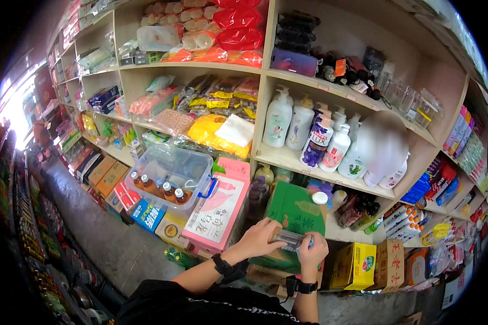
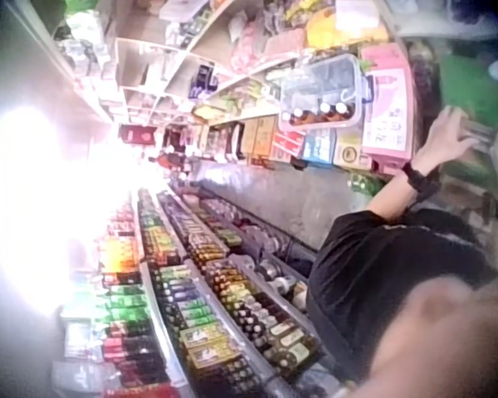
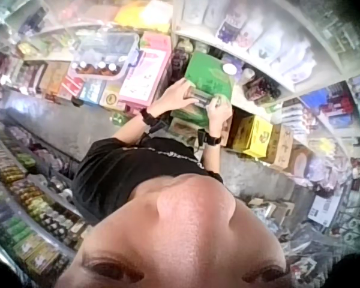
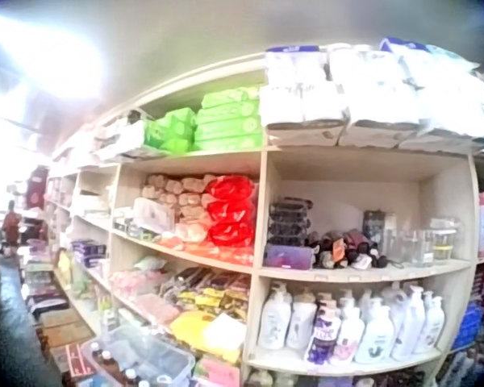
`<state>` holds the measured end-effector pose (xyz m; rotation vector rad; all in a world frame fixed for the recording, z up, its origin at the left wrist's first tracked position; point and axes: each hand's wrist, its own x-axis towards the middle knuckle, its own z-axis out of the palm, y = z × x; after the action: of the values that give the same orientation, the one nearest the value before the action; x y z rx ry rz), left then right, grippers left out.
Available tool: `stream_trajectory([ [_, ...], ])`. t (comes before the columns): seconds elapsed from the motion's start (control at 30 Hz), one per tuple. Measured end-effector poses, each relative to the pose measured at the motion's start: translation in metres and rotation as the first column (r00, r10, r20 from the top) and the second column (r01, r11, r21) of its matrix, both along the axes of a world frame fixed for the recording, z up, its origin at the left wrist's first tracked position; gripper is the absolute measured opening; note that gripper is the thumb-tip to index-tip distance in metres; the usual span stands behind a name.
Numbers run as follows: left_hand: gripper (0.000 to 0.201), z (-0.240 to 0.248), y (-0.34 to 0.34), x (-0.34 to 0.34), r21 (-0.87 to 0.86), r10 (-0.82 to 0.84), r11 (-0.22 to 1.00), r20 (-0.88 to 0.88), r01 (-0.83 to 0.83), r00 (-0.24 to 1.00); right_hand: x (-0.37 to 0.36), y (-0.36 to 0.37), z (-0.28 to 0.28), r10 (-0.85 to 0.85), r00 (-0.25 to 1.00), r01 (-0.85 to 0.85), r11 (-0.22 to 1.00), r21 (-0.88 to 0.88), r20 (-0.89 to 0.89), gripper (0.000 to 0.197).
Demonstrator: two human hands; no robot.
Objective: The person places a small object into a green cardboard box and seals the top of the box with clear adhesive tape, smoothing the tape with their hands.
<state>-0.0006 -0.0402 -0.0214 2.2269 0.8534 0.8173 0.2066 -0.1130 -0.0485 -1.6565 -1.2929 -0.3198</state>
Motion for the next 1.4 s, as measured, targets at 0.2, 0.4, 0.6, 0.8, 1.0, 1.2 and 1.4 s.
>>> stream_trajectory([
  [0.2,0.059,0.0006,-0.0012,0.0007,-0.004,0.014,1.0,0.013,-0.014,1.0,-0.0016,0.0006,0.004,0.002,1.0,-0.002,1.0,0.024,0.016,0.008],
  [0.4,0.059,0.0027,-0.0027,-0.0003,-0.018,0.004,1.0,0.013,-0.004,1.0,-0.0034,-0.0042,0.0076,0.01,0.999,-0.011,1.0,-0.025,-0.032,0.011],
  [0.6,0.056,0.0044,-0.0048,-0.0014,-0.031,0.0,1.0,0.007,0.0,1.0,-0.0054,-0.0054,0.0074,0.015,0.999,-0.016,1.0,-0.005,-0.03,0.01],
  [0.8,0.056,0.0062,-0.0064,-0.0024,-0.024,-0.008,1.0,-0.01,0.008,1.0,-0.0061,-0.0071,0.0083,0.026,1.0,-0.026,1.0,0.013,-0.013,0.011],
  [1.0,0.055,0.0043,-0.0058,-0.0023,0.006,-0.008,1.0,0.004,0.008,1.0,-0.0042,-0.0077,0.004,0.027,0.999,-0.027,1.0,0.009,-0.021,0.013],
  [1.2,0.054,0.004,-0.0069,-0.0022,0.025,-0.002,1.0,0.035,0.001,0.999,-0.0031,-0.0055,0.0021,0.03,1.0,-0.03,0.999,0.044,0.01,0.011],
  [1.4,0.053,0.0075,-0.0079,-0.0021,-0.013,-0.006,1.0,0.019,0.006,1.0,-0.0038,-0.006,0.0038,0.037,0.999,-0.037,0.998,0.054,-0.002,0.012],
])
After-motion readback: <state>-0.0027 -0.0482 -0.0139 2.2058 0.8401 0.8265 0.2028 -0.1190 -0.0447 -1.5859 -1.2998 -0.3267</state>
